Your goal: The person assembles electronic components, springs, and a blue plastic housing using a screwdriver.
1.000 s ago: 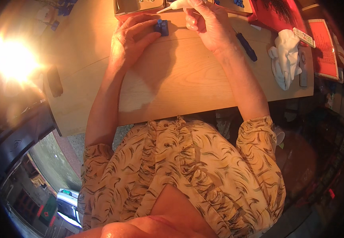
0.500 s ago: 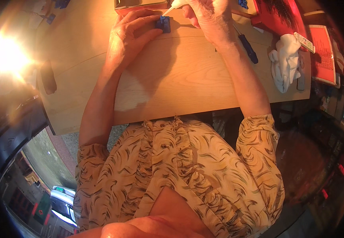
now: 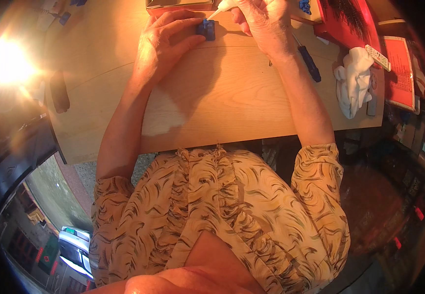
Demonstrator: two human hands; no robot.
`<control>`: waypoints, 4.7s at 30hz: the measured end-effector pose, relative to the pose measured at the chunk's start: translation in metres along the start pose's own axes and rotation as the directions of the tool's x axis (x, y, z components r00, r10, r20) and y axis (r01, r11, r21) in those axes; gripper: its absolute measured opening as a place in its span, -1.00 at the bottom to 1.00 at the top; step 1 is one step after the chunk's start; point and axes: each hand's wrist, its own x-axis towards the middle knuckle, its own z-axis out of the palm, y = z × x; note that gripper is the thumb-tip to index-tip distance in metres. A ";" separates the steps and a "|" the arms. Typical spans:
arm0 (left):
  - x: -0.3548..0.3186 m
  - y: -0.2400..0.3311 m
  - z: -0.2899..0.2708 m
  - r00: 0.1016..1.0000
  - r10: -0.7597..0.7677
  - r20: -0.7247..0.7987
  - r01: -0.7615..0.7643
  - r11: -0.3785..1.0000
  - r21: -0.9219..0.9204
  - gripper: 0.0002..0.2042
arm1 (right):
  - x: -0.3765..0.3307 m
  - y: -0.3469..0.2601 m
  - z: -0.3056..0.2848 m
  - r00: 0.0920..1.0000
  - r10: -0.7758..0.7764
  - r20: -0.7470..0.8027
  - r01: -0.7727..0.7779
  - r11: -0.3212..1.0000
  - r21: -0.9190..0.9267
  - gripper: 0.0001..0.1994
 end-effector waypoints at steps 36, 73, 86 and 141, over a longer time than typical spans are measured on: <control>-0.001 0.001 0.002 1.000 0.015 -0.008 -0.015 1.000 0.006 -0.63 | -0.005 -0.013 0.003 0.939 -0.328 0.099 0.340 0.928 -0.151 -0.82; 0.002 -0.006 0.008 0.997 0.046 -0.057 -0.045 0.999 0.009 -0.65 | -0.008 -0.005 -0.001 0.987 -0.163 -0.013 0.163 0.986 0.032 -0.79; 0.004 0.006 0.004 0.994 -0.103 0.036 0.102 0.994 0.027 -0.62 | 0.004 0.003 -0.011 0.898 -0.434 -0.072 0.430 0.901 -0.064 -0.85; 0.003 0.005 0.002 0.999 -0.039 0.004 0.039 0.998 0.050 -0.60 | -0.002 -0.002 -0.007 0.914 -0.404 -0.033 0.397 0.909 -0.129 -0.84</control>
